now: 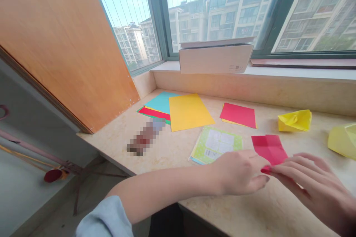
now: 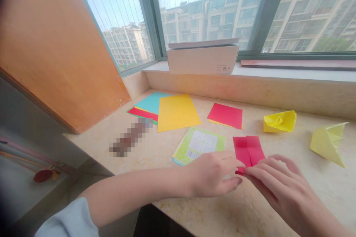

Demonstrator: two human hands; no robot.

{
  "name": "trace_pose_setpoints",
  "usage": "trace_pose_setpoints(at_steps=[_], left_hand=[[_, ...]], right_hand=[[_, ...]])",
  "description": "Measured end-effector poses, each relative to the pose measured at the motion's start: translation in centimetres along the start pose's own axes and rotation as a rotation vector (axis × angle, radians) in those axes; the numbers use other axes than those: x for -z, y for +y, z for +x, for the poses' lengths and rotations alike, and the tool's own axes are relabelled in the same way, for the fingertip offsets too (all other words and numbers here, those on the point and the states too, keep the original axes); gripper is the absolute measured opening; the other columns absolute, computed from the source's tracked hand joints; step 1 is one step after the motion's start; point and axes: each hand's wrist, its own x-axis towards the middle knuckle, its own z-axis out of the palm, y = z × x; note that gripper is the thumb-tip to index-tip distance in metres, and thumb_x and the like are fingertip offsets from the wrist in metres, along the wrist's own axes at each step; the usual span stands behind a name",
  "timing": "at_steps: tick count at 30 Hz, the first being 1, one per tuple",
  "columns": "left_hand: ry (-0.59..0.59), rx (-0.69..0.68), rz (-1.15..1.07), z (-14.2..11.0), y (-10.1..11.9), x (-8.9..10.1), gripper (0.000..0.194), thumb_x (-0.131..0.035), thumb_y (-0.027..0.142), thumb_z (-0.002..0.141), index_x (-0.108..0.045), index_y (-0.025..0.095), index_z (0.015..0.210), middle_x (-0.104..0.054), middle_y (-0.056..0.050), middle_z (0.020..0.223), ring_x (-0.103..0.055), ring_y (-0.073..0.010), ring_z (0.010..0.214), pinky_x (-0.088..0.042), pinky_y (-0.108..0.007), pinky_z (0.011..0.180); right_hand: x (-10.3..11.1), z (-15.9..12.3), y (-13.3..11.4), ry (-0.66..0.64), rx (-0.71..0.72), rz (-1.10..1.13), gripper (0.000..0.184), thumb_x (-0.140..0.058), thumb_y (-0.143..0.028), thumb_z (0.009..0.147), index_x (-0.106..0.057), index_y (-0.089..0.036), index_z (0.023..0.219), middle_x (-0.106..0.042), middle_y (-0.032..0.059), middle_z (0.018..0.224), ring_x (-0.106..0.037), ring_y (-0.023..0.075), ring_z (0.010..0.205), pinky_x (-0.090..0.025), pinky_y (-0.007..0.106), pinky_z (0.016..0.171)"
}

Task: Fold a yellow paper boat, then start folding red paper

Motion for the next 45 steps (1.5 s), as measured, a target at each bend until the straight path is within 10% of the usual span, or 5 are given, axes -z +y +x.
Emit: trace_pose_setpoints(at_steps=[7, 16, 45], left_hand=[[-0.014, 0.271, -0.397, 1.7, -0.7, -1.5, 0.021, -0.057, 0.006, 0.088, -0.072, 0.014, 0.100, -0.074, -0.005, 0.093, -0.066, -0.0171, 0.082, -0.049, -0.029, 0.073], [-0.099, 0.464, -0.441, 2.0, -1.1, -0.8, 0.013, -0.066, 0.021, 0.089, -0.076, 0.016, 0.083, -0.071, 0.000, 0.072, -0.060, -0.0145, 0.068, -0.043, -0.027, 0.067], [-0.049, 0.215, -0.201, 0.8, -1.3, -1.6, 0.010, -0.065, 0.021, 0.096, -0.075, 0.019, 0.097, -0.072, -0.003, 0.088, -0.066, -0.0176, 0.083, -0.050, -0.031, 0.078]], right_hand=[[-0.7, 0.7, -0.7, -0.108, -0.139, 0.108, 0.018, -0.053, -0.030, 0.104, -0.071, -0.029, 0.106, -0.075, 0.0003, 0.083, -0.066, 0.0197, 0.078, -0.047, 0.040, 0.084], [0.9, -1.1, 0.0, -0.177, -0.355, 0.199, 0.011, -0.066, -0.024, 0.095, -0.072, -0.026, 0.104, -0.076, 0.0032, 0.096, -0.067, 0.0216, 0.090, -0.051, 0.041, 0.085], [1.4, -3.2, -1.2, -0.143, -0.446, 0.203, 0.020, -0.059, -0.028, 0.098, -0.078, -0.031, 0.103, -0.076, 0.0003, 0.087, -0.071, 0.0184, 0.078, -0.058, 0.031, 0.071]])
